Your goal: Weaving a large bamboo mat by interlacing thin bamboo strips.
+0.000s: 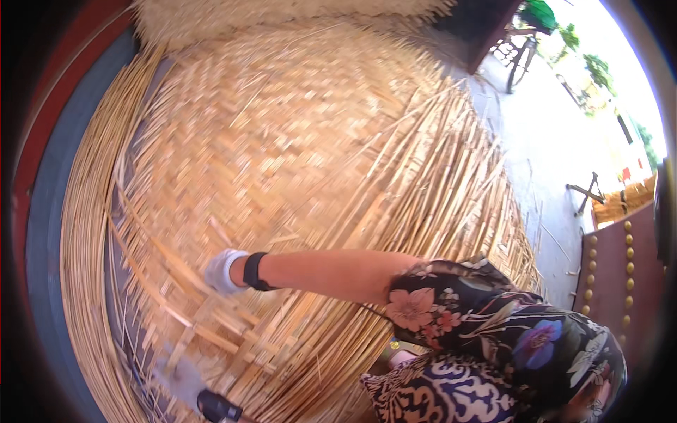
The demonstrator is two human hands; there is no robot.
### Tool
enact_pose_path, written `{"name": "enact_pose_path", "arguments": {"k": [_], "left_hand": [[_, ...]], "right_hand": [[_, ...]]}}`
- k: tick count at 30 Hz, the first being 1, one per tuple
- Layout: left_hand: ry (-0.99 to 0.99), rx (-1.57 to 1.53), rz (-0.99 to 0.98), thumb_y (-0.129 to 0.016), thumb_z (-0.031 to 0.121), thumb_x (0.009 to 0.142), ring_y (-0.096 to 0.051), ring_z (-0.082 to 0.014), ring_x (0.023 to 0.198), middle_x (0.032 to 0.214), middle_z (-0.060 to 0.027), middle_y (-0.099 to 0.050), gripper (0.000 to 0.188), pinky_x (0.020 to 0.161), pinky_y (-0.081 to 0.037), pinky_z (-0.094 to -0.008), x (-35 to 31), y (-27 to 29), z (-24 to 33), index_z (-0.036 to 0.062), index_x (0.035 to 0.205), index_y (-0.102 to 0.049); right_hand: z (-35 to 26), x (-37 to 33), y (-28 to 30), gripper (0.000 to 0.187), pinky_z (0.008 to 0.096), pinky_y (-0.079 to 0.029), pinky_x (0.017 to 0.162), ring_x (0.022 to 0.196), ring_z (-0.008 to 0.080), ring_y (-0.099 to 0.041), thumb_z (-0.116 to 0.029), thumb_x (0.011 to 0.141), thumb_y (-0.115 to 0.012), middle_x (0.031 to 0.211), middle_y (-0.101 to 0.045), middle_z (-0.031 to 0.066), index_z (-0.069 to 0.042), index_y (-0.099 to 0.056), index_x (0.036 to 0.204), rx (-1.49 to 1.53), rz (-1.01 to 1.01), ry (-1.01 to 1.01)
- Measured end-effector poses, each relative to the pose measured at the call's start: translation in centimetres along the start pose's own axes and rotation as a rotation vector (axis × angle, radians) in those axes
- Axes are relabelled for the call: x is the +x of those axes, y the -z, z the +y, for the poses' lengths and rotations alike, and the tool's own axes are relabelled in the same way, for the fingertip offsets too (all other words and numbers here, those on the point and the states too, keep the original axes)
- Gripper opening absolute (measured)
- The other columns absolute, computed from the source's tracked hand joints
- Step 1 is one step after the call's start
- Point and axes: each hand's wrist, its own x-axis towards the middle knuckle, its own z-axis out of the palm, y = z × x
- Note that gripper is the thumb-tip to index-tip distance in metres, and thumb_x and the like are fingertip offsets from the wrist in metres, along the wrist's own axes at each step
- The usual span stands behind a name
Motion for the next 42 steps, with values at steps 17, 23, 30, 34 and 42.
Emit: {"name": "enact_pose_path", "arguments": {"k": [17, 23, 30, 34, 42], "left_hand": [[-0.673, 2.589, -0.259, -0.051, 0.022, 0.088, -0.046, -0.0281, 0.116, 0.123, -0.0133, -0.05, 0.038, 0.102, -0.032, -0.047, -10.2, -1.4, -5.9, 0.0048, 0.121, -0.048], [-0.7, 2.787, -0.668, -0.054, 0.022, 0.084, -0.048, -0.0334, 0.104, 0.109, -0.0166, -0.054, 0.031, 0.092, -0.034, -0.044, -6.0, -1.5, -9.6, 0.0102, 0.113, -0.054], [-0.489, 2.405, -0.812, -0.058, 0.021, 0.08, -0.052, -0.034, 0.082, 0.084, -0.0127, -0.056, 0.016, 0.074, -0.04, -0.0412, -3.1, -0.4, -6.8, 0.0059, 0.085, -0.059], [-0.322, 2.396, -0.673, -0.059, 0.011, 0.076, -0.053, -0.0295, 0.075, 0.078, -0.0145, -0.056, 0.016, 0.07, -0.042, -0.0374, -2.1, -2.8, -1.5, 0.0013, 0.088, -0.057], [-0.394, 2.463, -0.886, -0.059, 0.006, 0.073, -0.052, -0.0242, 0.073, 0.077, -0.0142, -0.056, 0.022, 0.071, -0.042, -0.0324, -3.7, -3.1, -4.0, -0.0028, 0.093, -0.056]], "right_hand": [[3.1, -4.6, 0.1, 0.02, 0.0386, -0.05, 0.061, 0.076, 0.0274, -0.064, -0.028, 0.078, -0.06, 0.081, -0.067, 0.0082, -0.012, -0.068, 0.088, -0.15, -0.038, 0.021], [5.9, -5.6, -2.6, 0.02, 0.038, -0.05, 0.066, 0.082, 0.0255, -0.062, -0.031, 0.079, -0.059, 0.083, -0.065, 0.0025, -0.016, -0.066, 0.09, -0.098, 0.014, 0.017], [5.3, -7.6, 0.4, 0.021, 0.0367, -0.05, 0.065, 0.079, 0.0279, -0.063, -0.027, 0.073, -0.066, 0.081, -0.065, 0.007, -0.014, -0.067, 0.09, -0.188, -0.065, 0.073], [5.1, -7.2, 1.2, 0.014, 0.0362, -0.05, 0.061, 0.072, 0.0281, -0.064, -0.019, 0.069, -0.068, 0.074, -0.065, 0.0087, -0.008, -0.068, 0.078, -0.322, 0.046, 0.049], [5.4, -5.2, -1.5, 0.013, 0.0359, -0.05, 0.059, 0.069, 0.0288, -0.063, -0.018, 0.071, -0.064, 0.073, -0.065, 0.0093, -0.009, -0.068, 0.079, -0.161, 0.117, -0.016]]}}
